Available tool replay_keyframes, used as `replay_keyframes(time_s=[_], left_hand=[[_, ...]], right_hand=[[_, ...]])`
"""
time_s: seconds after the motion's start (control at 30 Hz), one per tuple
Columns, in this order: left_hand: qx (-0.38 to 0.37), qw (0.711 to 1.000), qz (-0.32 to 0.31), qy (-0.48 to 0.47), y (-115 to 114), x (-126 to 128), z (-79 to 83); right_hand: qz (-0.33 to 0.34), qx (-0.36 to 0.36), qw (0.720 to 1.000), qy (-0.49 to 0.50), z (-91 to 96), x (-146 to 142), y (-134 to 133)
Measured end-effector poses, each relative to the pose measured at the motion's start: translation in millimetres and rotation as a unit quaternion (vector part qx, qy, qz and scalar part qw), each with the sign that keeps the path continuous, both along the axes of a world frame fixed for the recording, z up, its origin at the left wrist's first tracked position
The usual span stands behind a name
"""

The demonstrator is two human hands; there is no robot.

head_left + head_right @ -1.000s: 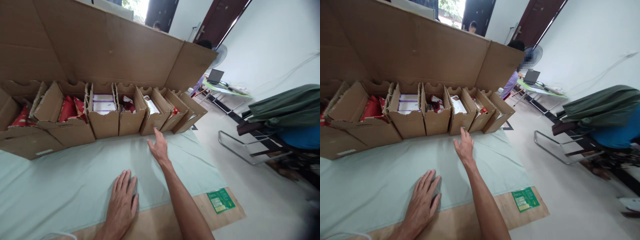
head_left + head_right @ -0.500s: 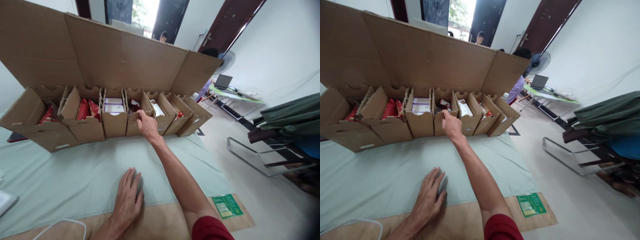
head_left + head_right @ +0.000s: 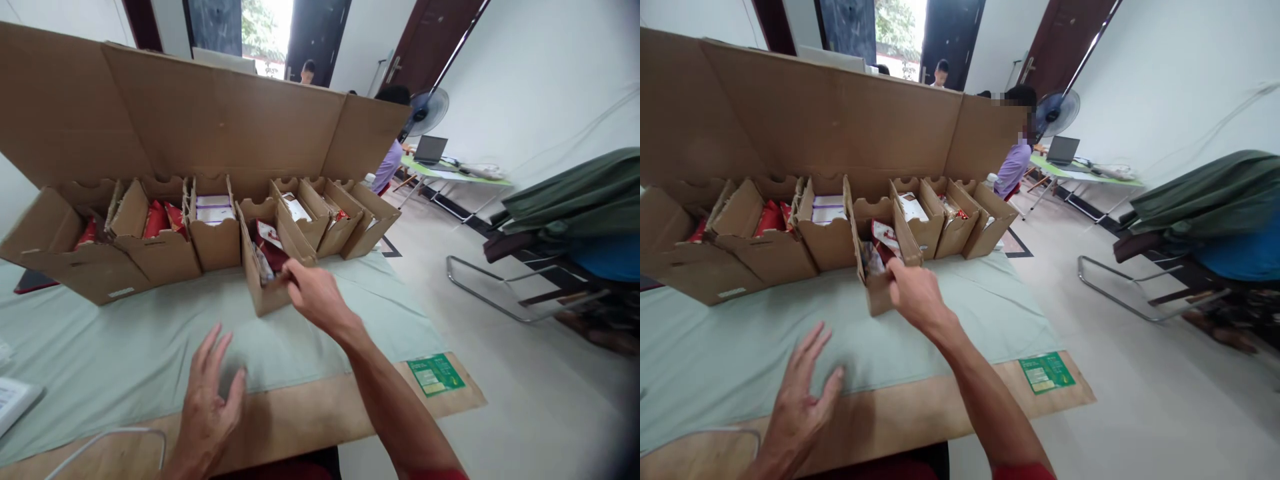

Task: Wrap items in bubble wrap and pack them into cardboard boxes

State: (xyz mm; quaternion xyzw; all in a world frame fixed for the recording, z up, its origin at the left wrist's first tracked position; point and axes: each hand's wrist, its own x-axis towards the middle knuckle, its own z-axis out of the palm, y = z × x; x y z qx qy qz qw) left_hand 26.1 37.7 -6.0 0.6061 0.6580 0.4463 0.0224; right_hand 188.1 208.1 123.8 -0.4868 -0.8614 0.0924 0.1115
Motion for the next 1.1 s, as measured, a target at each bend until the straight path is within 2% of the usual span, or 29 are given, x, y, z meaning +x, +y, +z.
replay_keyframes(time_s=[0.1,0.17,0.23,0.3,0.37,0.47,0.53,0.6,0.8,0.93,1.03,1.1], left_hand=[[-0.02,0.997,0.047,-0.05,-0.2,-14.3,10.8],[-0.038,0.994,0.057,-0.081,2.3,-16.8,15.3],[-0.054,0.991,0.046,-0.11,5.7,-11.7,15.2],[-0.07,0.987,0.024,-0.14,9.5,-0.5,9.8],[-0.095,0.981,-0.008,-0.17,13.6,12.6,0.8],[-0.114,0.971,-0.056,-0.204,19.3,25.8,-12.2],[-0.113,0.967,-0.068,-0.217,21.0,27.8,-16.2],[-0.115,0.965,-0.062,-0.226,19.4,25.9,-16.1],[-0.126,0.958,-0.006,-0.256,15.6,11.2,-12.8],[-0.104,0.964,0.002,-0.243,45.6,-5.9,-11.7],[-0.119,0.969,-0.006,-0.217,71.3,-19.6,-9.0],[-0.139,0.971,-0.01,-0.197,76.6,-26.6,-9.2]], right_hand=[[0.035,-0.046,0.992,0.114,-4.1,74.7,-43.1],[0.002,-0.033,0.984,0.173,-9.5,123.0,-62.0],[-0.061,-0.011,0.972,0.228,-19.6,161.6,-75.9],[-0.098,-0.023,0.961,0.259,-35.2,185.1,-87.8],[-0.102,-0.062,0.962,0.247,-54.6,191.8,-97.7],[-0.127,-0.103,0.966,0.202,-83.9,176.9,-100.8],[-0.151,-0.109,0.96,0.207,-98.8,159.7,-90.8],[-0.149,-0.114,0.954,0.236,-108.1,142.9,-72.1],[-0.06,-0.159,0.943,0.287,-110.3,97.2,-3.1],[-0.028,-0.165,0.946,0.276,-109.2,64.5,31.3],[-0.048,-0.136,0.944,0.297,-113.9,45.6,46.0],[-0.077,-0.107,0.939,0.319,-119.1,40.8,46.1]])
